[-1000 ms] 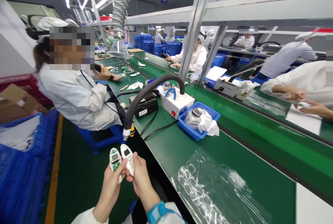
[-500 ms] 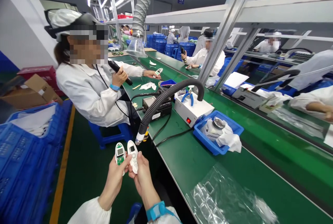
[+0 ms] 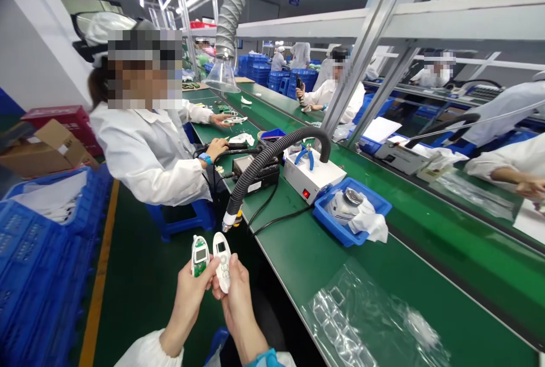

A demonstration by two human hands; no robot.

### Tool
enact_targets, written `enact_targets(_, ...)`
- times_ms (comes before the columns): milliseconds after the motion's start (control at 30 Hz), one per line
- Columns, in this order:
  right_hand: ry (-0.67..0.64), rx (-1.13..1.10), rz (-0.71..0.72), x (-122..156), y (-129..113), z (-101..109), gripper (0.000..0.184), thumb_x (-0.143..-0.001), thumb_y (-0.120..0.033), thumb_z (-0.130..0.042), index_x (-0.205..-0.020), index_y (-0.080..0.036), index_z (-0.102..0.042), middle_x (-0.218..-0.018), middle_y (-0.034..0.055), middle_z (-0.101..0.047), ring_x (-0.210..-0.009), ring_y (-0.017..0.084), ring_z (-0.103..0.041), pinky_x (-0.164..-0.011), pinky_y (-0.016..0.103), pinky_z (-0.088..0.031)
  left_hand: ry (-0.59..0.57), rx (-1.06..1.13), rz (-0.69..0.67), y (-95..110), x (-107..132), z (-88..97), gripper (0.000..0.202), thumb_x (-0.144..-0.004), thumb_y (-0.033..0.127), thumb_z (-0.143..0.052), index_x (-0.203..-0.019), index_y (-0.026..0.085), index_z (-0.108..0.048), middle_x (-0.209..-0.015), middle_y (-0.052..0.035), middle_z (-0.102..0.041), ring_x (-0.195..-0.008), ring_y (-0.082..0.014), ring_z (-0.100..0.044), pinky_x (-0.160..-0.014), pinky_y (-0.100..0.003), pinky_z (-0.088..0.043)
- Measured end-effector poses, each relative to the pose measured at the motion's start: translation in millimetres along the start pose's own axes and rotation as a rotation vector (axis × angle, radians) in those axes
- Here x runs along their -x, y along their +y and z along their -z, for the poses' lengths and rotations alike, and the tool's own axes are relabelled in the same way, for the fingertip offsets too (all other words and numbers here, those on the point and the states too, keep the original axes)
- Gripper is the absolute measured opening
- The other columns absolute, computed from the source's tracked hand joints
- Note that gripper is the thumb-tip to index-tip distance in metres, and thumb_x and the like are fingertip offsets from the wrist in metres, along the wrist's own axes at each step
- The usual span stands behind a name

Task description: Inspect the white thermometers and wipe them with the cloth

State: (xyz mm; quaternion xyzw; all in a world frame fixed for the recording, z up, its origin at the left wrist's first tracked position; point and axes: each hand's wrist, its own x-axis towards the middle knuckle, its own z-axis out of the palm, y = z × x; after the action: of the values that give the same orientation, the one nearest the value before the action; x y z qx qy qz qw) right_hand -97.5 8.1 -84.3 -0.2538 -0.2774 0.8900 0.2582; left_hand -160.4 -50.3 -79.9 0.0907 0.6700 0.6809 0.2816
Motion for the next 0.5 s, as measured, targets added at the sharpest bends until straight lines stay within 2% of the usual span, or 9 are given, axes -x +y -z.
enact_targets(100,0.15,0.071,0.051,18,-5,4,0.051,-0.075,-0.063,-0.067,-0.074,-0.012,-0.066,-0.045,-0.0033,-0.051,-0.04,0.006,-0.039,-0.041,0.018,-0.027,-0.103,-0.072,0.006,2,16,-4.1,0.031,-0.066,0.039,-0.079,-0.079,0.016,-0.062,-0.049,0.0057,-0.055,-0.046,-0.0131,-0.05,-0.048,-0.023,-0.04)
enact_targets(200,0.278,0.163,0.114,37,-10,10,0.051,-0.076,-0.065,-0.064,-0.073,-0.014,-0.065,-0.055,-0.0009,-0.057,-0.048,0.01,-0.047,-0.047,0.021,-0.034,-0.174,-0.135,0.005,2,34,-10.1,0.03,-0.066,0.039,-0.079,-0.079,0.016,-0.065,-0.055,0.0042,-0.058,-0.051,-0.0131,-0.051,-0.051,-0.022,-0.04)
enact_targets(300,0.245,0.38,0.164,58,-24,20,0.055,-0.082,-0.068,-0.053,-0.08,-0.015,-0.068,-0.065,0.0039,-0.064,-0.059,0.017,-0.057,-0.055,0.027,-0.043,-0.176,-0.195,0.026,4,48,-19.5,0.035,-0.063,0.045,-0.079,-0.074,0.015,-0.065,-0.05,0.0061,-0.051,-0.047,-0.0106,-0.041,-0.045,-0.021,-0.033)
enact_targets(400,0.216,0.716,0.287,76,-68,35,0.049,-0.082,-0.062,-0.058,-0.095,-0.017,-0.072,-0.088,0.0086,-0.071,-0.082,0.023,-0.065,-0.074,0.032,-0.049,-0.165,-0.211,0.06,11,55,-30.1,0.04,-0.059,0.052,-0.079,-0.063,0.016,-0.06,-0.046,0.0062,-0.047,-0.045,-0.0104,-0.037,-0.043,-0.022,-0.031)
enact_targets(467,0.278,0.936,0.414,80,-120,52,0.042,-0.08,-0.055,-0.063,-0.102,-0.02,-0.072,-0.1,0.0088,-0.071,-0.093,0.024,-0.064,-0.084,0.034,-0.048,-0.179,-0.226,0.063,18,57,-36.0,0.042,-0.06,0.054,-0.077,-0.058,0.018,-0.057,-0.045,0.0052,-0.047,-0.046,-0.0115,-0.039,-0.043,-0.022,-0.033)
enact_targets(500,0.314,1.03,0.461,79,-151,63,0.04,-0.08,-0.053,-0.063,-0.102,-0.02,-0.071,-0.1,0.0086,-0.071,-0.093,0.024,-0.064,-0.083,0.034,-0.049,-0.189,-0.236,0.055,22,57,-38.3,0.042,-0.06,0.055,-0.077,-0.056,0.018,-0.057,-0.044,0.0049,-0.047,-0.046,-0.0124,-0.041,-0.044,-0.023,-0.034)
